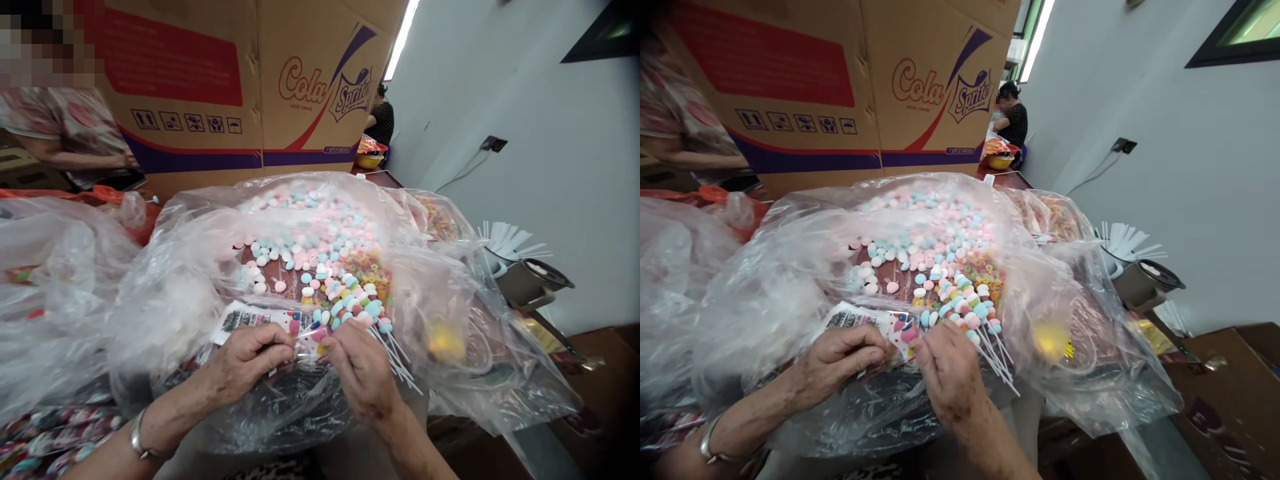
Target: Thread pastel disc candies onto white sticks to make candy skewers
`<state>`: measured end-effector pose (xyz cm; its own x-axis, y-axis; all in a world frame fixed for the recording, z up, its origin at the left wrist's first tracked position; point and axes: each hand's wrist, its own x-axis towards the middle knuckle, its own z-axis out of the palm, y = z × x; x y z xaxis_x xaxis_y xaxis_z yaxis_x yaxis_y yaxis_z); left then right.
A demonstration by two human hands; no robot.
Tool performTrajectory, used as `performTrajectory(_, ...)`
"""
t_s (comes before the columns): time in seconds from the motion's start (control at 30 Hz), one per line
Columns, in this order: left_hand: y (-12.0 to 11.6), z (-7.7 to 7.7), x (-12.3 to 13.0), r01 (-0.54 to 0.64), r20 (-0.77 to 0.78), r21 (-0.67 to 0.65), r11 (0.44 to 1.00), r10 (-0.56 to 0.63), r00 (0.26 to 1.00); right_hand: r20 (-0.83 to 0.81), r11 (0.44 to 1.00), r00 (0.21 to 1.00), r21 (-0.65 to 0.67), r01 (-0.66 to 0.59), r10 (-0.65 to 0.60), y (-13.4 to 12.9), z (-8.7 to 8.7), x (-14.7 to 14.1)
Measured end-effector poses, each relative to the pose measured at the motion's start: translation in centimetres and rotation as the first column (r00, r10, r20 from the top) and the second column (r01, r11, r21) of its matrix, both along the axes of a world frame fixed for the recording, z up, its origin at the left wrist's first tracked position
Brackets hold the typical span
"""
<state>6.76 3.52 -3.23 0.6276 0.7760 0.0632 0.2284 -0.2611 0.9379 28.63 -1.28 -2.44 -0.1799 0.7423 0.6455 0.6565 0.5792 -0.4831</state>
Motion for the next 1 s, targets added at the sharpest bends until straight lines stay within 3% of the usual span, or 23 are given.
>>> performTrajectory(0.1, 0.0, -0.1, -0.2, 0.012, 0.039, 0.001, 1.0, -0.012, 0.999, 0.104, 0.976, 0.971, 0.03, 0.215, -0.217, -0.7, 0.2, 3.4)
performTrajectory(0.17, 0.0, 0.0, -0.2, 0.015, 0.041, 0.009, 1.0, -0.016, 0.999, 0.269, 0.941, 0.906, 0.004, 0.337, -0.326, -1.1, -0.2, 6.0)
performTrajectory(0.33, 0.0, 0.0, -0.1, 0.027, -0.009, 0.023, 0.999, -0.027, 1.0, 0.562, 0.894, 0.786, -0.173, 0.414, -0.256, -1.5, -1.8, 9.5)
performTrajectory(0.53, 0.3, -0.4, -0.1, 0.048, 0.037, -0.023, 0.999, -0.047, 0.998, 0.544, 0.882, 0.798, -0.203, 0.426, -0.261, -0.8, -2.5, 9.6)
performTrajectory(0.7, 0.5, -0.5, -0.7, -0.051, 0.114, -0.139, 0.989, 0.067, 0.991, 0.397, 0.889, 0.855, -0.169, 0.426, -0.334, -0.9, -3.3, 9.8)
performTrajectory(0.8, 0.9, -0.4, 0.0, -0.153, 0.277, -0.357, 0.922, 0.26, 0.925, 0.337, 0.903, 0.88, -0.151, 0.401, -0.335, -1.0, -3.6, 9.8)
performTrajectory(0.9, 1.9, 0.4, 2.1, -0.246, 0.351, -0.549, 0.799, 0.487, 0.8, 0.301, 0.91, 0.886, -0.109, 0.399, -0.352, -1.0, -3.8, 9.8)
performTrajectory(1.0, 3.3, 1.5, 5.0, -0.249, 0.349, -0.649, 0.719, 0.572, 0.743, 0.299, 0.915, 0.887, -0.09, 0.392, -0.351, -0.9, -3.7, 9.9)
